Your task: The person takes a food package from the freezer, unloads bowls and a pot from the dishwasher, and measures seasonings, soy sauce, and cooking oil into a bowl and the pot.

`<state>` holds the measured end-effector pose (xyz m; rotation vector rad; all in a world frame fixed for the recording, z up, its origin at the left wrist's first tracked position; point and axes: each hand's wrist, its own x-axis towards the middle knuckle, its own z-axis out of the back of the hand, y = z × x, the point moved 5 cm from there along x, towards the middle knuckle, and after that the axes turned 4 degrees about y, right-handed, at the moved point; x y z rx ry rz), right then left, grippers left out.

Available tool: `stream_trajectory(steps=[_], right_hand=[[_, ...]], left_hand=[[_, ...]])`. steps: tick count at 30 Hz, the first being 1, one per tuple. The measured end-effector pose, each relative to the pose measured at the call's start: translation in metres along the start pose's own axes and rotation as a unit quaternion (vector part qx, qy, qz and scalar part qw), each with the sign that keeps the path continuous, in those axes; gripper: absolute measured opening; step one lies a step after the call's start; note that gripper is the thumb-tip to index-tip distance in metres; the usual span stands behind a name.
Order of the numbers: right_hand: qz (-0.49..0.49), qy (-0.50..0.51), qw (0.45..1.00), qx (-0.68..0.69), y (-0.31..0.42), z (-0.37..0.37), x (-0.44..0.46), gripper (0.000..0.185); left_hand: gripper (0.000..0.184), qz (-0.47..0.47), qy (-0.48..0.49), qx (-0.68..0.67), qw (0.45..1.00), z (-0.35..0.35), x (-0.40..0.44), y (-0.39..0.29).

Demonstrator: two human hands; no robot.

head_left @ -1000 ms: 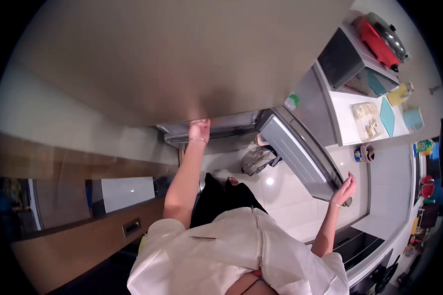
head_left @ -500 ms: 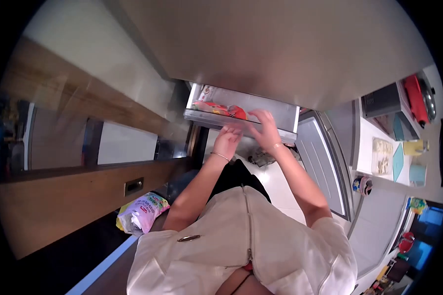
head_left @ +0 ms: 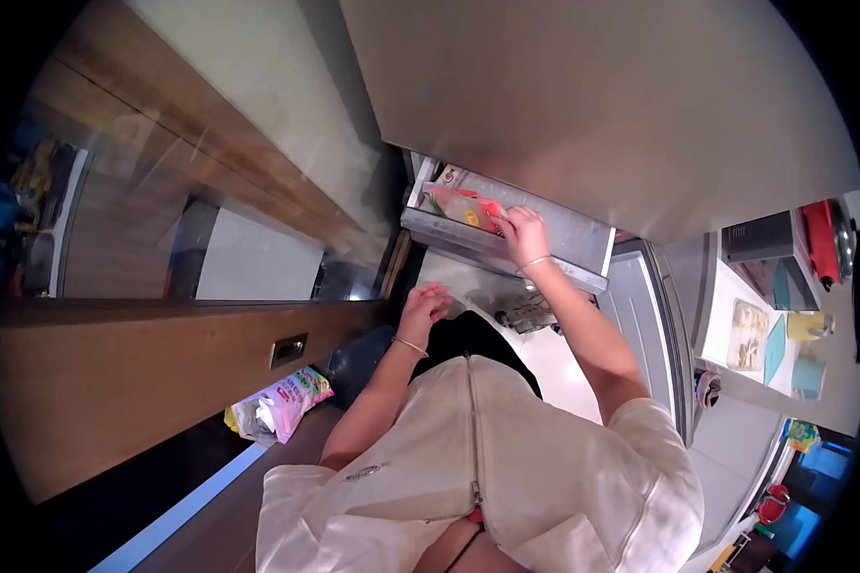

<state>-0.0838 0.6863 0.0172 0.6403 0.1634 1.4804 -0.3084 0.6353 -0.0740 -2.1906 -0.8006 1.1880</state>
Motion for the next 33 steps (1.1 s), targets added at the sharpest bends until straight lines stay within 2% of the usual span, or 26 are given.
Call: stream_trajectory(steps=[1, 4, 5, 6, 7, 8, 9, 11, 12, 14, 15, 17, 18, 19, 21, 22, 23, 25, 26, 27, 29, 30, 33], right_hand=[[-0.002, -0.002, 1.000, -0.002, 0.006, 0.009, 0.000, 0.016], [-0.005, -0.059, 0.998, 0.036, 0.024, 0.046, 0.004, 0.013], [0.045, -0.088, 0.993, 0.065, 0.036, 0.058, 0.005, 0.010], [0.095, -0.115, 0.984, 0.093, 0.048, 0.071, 0.006, 0.008], [0.091, -0.120, 0.985, 0.089, 0.056, 0.082, 0.007, 0.008], [0.060, -0.115, 0.981, 0.147, 0.061, 0.092, 0.008, 0.007], [0.029, -0.112, 0.972, 0.204, 0.064, 0.101, 0.009, 0.009], [0.030, -0.124, 0.972, 0.198, 0.071, 0.122, 0.011, 0.010], [0.007, -0.106, 0.969, 0.224, 0.073, 0.130, 0.013, 0.011], [-0.020, -0.086, 0.960, 0.264, 0.071, 0.142, 0.013, 0.012], [-0.024, -0.093, 0.961, 0.261, 0.071, 0.148, 0.012, 0.012], [-0.107, -0.078, 0.906, 0.402, 0.064, 0.156, 0.009, 0.014], [-0.122, -0.079, 0.882, 0.448, 0.068, 0.165, 0.007, 0.014], [-0.125, -0.087, 0.883, 0.444, 0.069, 0.172, 0.004, 0.014], [-0.160, -0.103, 0.854, 0.485, 0.065, 0.184, -0.006, 0.015], [-0.190, -0.108, 0.842, 0.493, 0.065, 0.192, -0.012, 0.015], [-0.194, -0.120, 0.842, 0.489, 0.058, 0.198, -0.020, 0.015], [-0.227, -0.078, 0.847, 0.475, 0.041, 0.206, -0.040, 0.015], [-0.236, -0.082, 0.820, 0.515, 0.035, 0.210, -0.052, 0.022], [-0.244, -0.097, 0.819, 0.510, 0.031, 0.215, -0.065, 0.022], [-0.229, -0.097, 0.770, 0.588, 0.032, 0.220, -0.091, 0.033], [-0.248, -0.081, 0.762, 0.593, 0.033, 0.222, -0.106, 0.044], [-0.266, -0.107, 0.744, 0.603, 0.022, 0.210, -0.148, 0.056]], left_hand=[[0.029, 0.001, 0.004, 0.001, 1.000, -0.001, 0.003, -0.004], [0.035, -0.106, 0.015, 0.083, 0.991, -0.009, 0.017, -0.028], [0.035, -0.104, 0.021, 0.086, 0.991, -0.013, 0.024, -0.033], [0.039, -0.188, 0.013, 0.117, 0.975, -0.018, 0.029, -0.043], [0.043, -0.271, 0.005, 0.146, 0.951, -0.032, 0.025, -0.063], [0.057, -0.277, -0.034, 0.178, 0.944, -0.041, 0.020, -0.075], [0.057, -0.275, -0.027, 0.180, 0.944, -0.052, 0.015, -0.090], [0.073, -0.364, -0.015, 0.309, 0.878, -0.070, 0.005, -0.122], [0.073, -0.364, -0.007, 0.310, 0.878, -0.076, 0.007, -0.130], [0.081, -0.398, 0.138, 0.292, 0.859, -0.097, 0.008, -0.142], [0.081, -0.397, 0.146, 0.293, 0.858, -0.103, 0.009, -0.145], [0.082, -0.331, 0.271, 0.261, 0.865, -0.122, 0.013, -0.141], [0.072, -0.305, 0.308, 0.204, 0.878, -0.131, 0.015, -0.138], [0.072, -0.303, 0.317, 0.204, 0.875, -0.137, 0.015, -0.136], [0.056, -0.168, 0.333, 0.168, 0.912, -0.148, 0.014, -0.124], [0.043, -0.178, 0.334, 0.149, 0.914, -0.157, 0.006, -0.124], [0.043, -0.172, 0.346, 0.151, 0.910, -0.164, 0.000, -0.122], [0.039, -0.074, 0.340, 0.144, 0.926, -0.174, -0.006, -0.108], [0.035, -0.082, 0.354, 0.132, 0.922, -0.183, -0.010, -0.103], [0.035, -0.073, 0.368, 0.135, 0.917, -0.191, -0.013, -0.096], [0.034, -0.031, 0.381, 0.100, 0.919, -0.206, -0.017, -0.084], [0.033, -0.016, 0.393, 0.105, 0.913, -0.214, -0.019, -0.078], [0.032, 0.027, 0.397, 0.104, 0.911, -0.232, -0.018, -0.051]])
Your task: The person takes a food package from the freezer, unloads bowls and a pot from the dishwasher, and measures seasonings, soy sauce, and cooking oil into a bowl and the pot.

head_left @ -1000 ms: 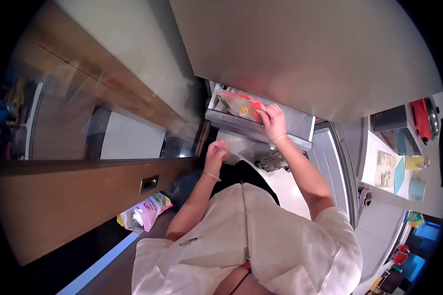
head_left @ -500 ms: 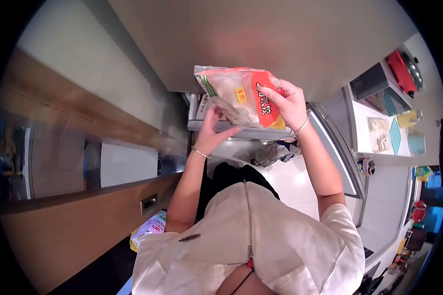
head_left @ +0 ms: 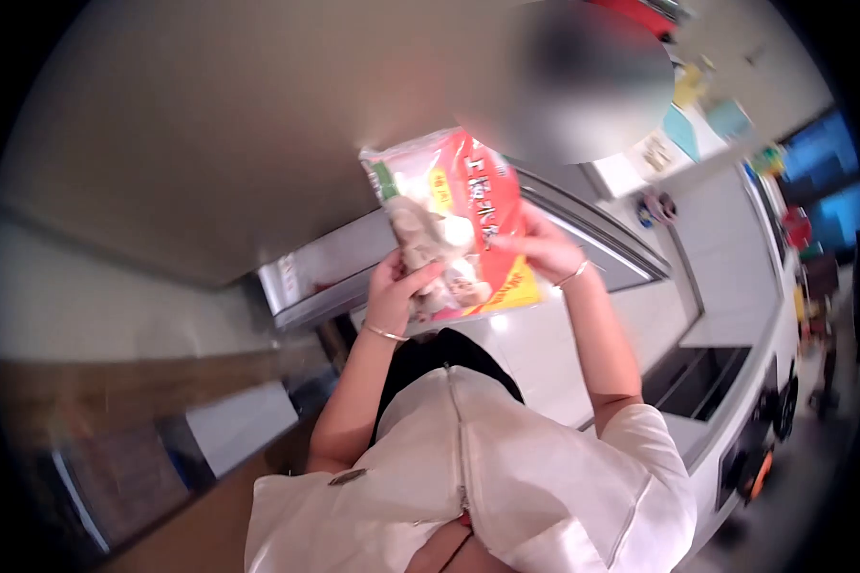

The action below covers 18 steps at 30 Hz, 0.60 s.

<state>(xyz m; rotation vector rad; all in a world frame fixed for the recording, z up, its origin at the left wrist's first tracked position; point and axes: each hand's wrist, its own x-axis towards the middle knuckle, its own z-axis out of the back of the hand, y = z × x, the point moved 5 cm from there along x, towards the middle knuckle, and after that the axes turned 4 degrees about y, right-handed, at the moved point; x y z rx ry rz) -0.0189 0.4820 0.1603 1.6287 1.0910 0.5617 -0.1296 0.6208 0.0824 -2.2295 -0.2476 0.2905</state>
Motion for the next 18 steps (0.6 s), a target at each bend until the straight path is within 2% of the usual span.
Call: stream_trajectory(steps=[2, 4, 5, 8, 9, 12, 14, 16, 18], right_hand=[[0.041, -0.056, 0.997, 0.030, -0.008, 0.014, -0.020, 0.060], [0.071, -0.134, 0.988, 0.006, -0.016, 0.035, -0.039, 0.062], [0.081, -0.156, 0.984, -0.003, -0.021, 0.047, -0.046, 0.059], [0.111, -0.272, 0.956, -0.028, -0.033, 0.066, -0.066, 0.047], [0.112, -0.276, 0.954, -0.028, -0.035, 0.070, -0.067, 0.047], [0.142, -0.344, 0.928, -0.008, -0.021, 0.108, -0.083, 0.038], [0.168, -0.446, 0.879, 0.018, -0.011, 0.151, -0.097, 0.030], [0.202, -0.506, 0.832, 0.103, 0.001, 0.197, -0.104, 0.028], [0.251, -0.565, 0.777, 0.115, 0.019, 0.245, -0.104, 0.026]], left_hand=[[0.031, 0.066, -0.002, 0.013, 0.998, -0.016, 0.010, 0.012], [0.031, 0.080, 0.012, 0.043, 0.996, -0.036, 0.020, 0.020], [0.034, 0.054, 0.027, 0.085, 0.995, -0.045, 0.026, 0.025], [0.038, 0.094, 0.085, 0.117, 0.985, -0.047, 0.039, 0.046], [0.041, 0.117, 0.112, 0.132, 0.978, -0.046, 0.044, 0.049], [0.042, 0.064, 0.094, 0.144, 0.983, -0.067, 0.056, 0.049], [0.040, 0.063, 0.076, 0.162, 0.982, -0.060, 0.059, 0.049], [0.036, 0.075, 0.057, 0.174, 0.980, -0.043, 0.055, 0.046], [0.032, 0.090, 0.030, 0.190, 0.977, -0.014, 0.047, 0.051]])
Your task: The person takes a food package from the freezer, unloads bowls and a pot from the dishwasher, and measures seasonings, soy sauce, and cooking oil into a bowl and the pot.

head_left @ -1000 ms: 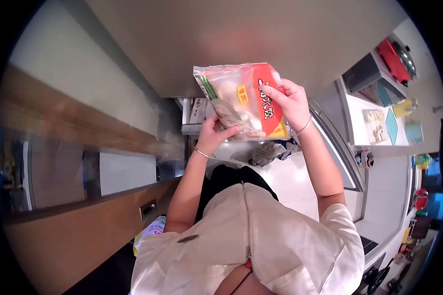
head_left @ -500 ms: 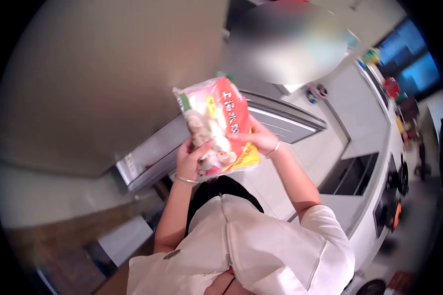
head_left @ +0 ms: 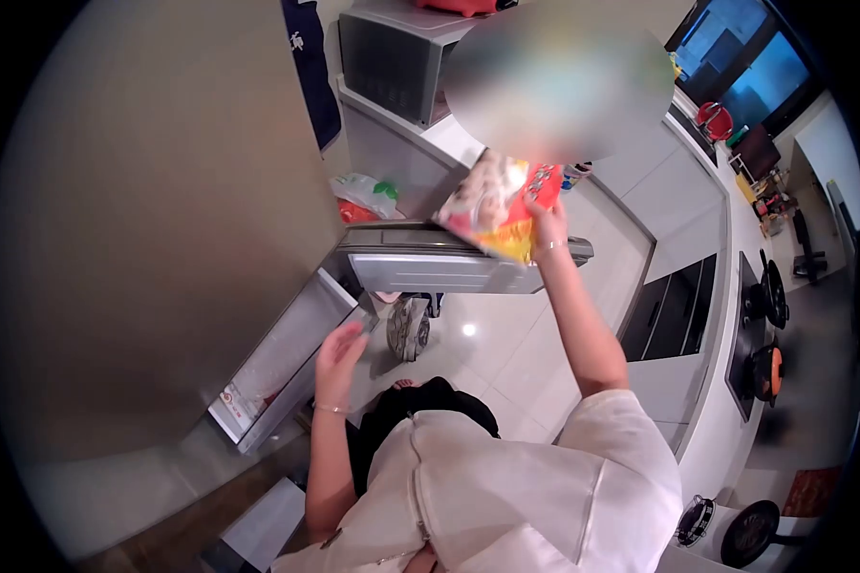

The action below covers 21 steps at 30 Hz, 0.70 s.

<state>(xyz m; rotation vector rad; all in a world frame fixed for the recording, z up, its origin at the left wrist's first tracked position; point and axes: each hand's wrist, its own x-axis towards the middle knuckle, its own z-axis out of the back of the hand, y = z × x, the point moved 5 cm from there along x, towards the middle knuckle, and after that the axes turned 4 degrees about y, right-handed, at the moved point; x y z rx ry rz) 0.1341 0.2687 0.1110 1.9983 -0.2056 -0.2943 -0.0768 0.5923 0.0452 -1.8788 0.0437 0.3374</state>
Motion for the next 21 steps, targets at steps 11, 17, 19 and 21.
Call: stream_trajectory(steps=[11, 17, 19, 21], right_hand=[[0.089, -0.143, 0.985, 0.042, -0.014, 0.037, 0.279, 0.032], [-0.048, -0.173, 0.977, -0.119, -0.056, 0.067, 0.303, 0.058], [-0.048, -0.190, 0.973, -0.124, -0.064, 0.076, 0.287, 0.047], [-0.046, -0.211, 0.963, -0.162, -0.065, 0.086, 0.259, 0.043]], left_hand=[[0.025, 0.108, -0.262, 0.018, 0.959, 0.094, -0.071, 0.056], [0.031, 0.083, -0.287, -0.161, 0.941, 0.078, -0.061, 0.068], [0.034, 0.081, -0.275, -0.222, 0.932, 0.072, -0.053, 0.076], [0.032, 0.029, -0.285, -0.222, 0.932, 0.074, -0.044, 0.088]])
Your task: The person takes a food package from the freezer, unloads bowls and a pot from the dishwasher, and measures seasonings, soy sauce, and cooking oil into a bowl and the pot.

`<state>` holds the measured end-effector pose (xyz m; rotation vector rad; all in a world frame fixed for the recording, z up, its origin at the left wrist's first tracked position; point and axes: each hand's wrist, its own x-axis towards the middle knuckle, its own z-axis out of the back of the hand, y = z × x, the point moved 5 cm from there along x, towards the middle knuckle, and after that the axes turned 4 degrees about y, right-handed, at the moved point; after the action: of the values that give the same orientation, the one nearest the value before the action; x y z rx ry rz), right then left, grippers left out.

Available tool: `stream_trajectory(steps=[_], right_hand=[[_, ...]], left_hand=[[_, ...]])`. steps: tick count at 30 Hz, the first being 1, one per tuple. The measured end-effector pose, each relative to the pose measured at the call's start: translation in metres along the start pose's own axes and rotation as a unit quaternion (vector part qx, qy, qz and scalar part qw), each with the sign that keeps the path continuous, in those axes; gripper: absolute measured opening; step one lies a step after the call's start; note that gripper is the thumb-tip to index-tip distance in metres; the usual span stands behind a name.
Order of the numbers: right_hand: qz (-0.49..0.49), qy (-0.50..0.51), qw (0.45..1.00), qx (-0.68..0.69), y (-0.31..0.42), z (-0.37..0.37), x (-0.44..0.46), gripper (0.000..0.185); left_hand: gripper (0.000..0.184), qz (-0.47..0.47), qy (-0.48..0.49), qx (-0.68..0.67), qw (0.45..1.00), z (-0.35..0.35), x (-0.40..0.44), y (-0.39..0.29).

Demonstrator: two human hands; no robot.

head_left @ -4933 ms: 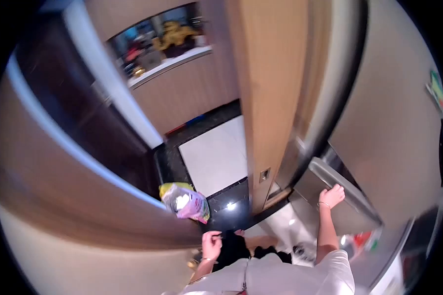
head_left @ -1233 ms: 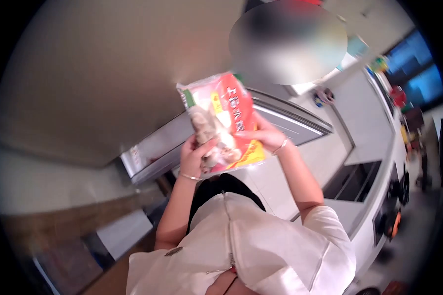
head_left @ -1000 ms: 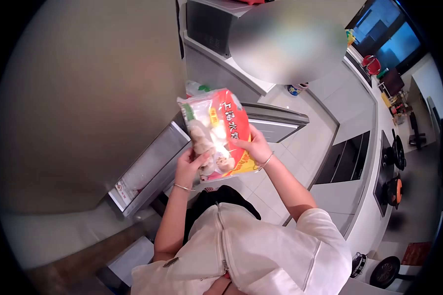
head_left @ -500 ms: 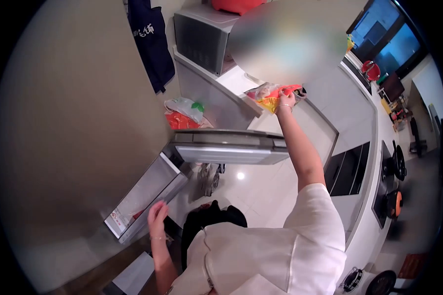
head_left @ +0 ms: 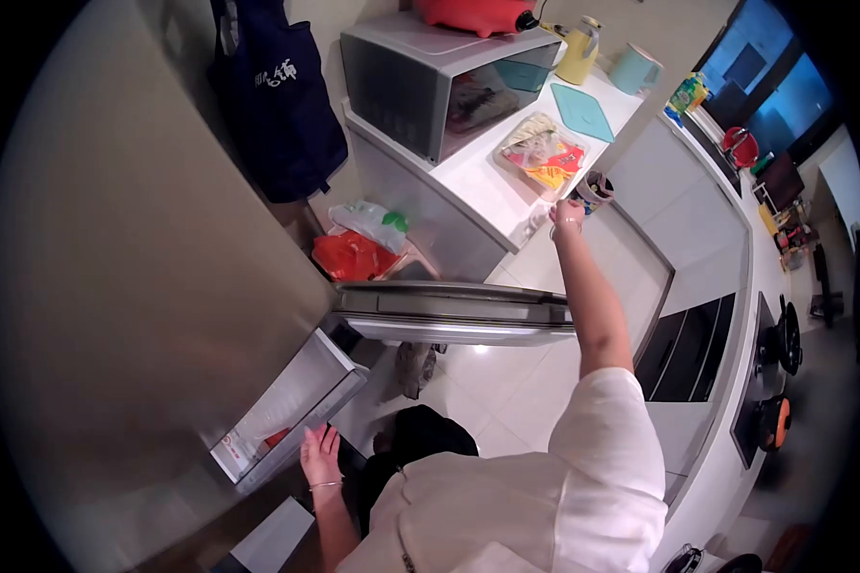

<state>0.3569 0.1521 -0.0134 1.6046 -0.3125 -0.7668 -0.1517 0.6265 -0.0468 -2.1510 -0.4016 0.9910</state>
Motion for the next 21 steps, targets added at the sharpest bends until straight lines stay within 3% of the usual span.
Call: stream_trajectory(steps=[3, 6, 8, 9, 12, 14, 17, 20, 21], right_hand=[[0.078, 0.185, 0.971, -0.133, 0.006, 0.024, -0.058, 0.026], [0.190, 0.354, 0.872, -0.279, 0.002, 0.054, -0.104, 0.024], [0.215, 0.344, 0.776, -0.483, 0.012, 0.080, -0.144, 0.032], [0.157, 0.349, 0.756, -0.531, 0.015, 0.092, -0.163, 0.037], [0.213, 0.336, 0.728, -0.558, 0.013, 0.116, -0.198, 0.040], [0.232, 0.288, 0.692, -0.620, 0.007, 0.128, -0.218, 0.042], [0.206, 0.272, 0.710, -0.616, -0.011, 0.154, -0.251, 0.043], [0.238, 0.247, 0.735, -0.585, -0.021, 0.177, -0.306, 0.039], [0.260, 0.234, 0.742, -0.571, -0.021, 0.182, -0.325, 0.039]], left_hand=[[0.031, -0.063, -0.004, 0.009, 0.998, 0.004, 0.016, 0.008], [0.031, -0.083, -0.008, 0.025, 0.996, 0.001, 0.032, -0.001], [0.029, -0.092, -0.031, 0.041, 0.994, -0.004, 0.046, -0.007], [0.029, -0.091, -0.026, 0.043, 0.995, -0.005, 0.055, -0.011], [0.028, -0.107, -0.041, 0.049, 0.992, 0.004, 0.083, -0.028], [0.028, -0.118, 0.009, 0.053, 0.992, 0.002, 0.110, -0.040], [0.028, -0.135, 0.085, 0.124, 0.979, -0.005, 0.146, -0.056], [0.016, -0.089, -0.031, 0.259, 0.961, 0.005, 0.164, -0.078], [0.015, -0.092, -0.011, 0.248, 0.964, 0.014, 0.181, -0.077]])
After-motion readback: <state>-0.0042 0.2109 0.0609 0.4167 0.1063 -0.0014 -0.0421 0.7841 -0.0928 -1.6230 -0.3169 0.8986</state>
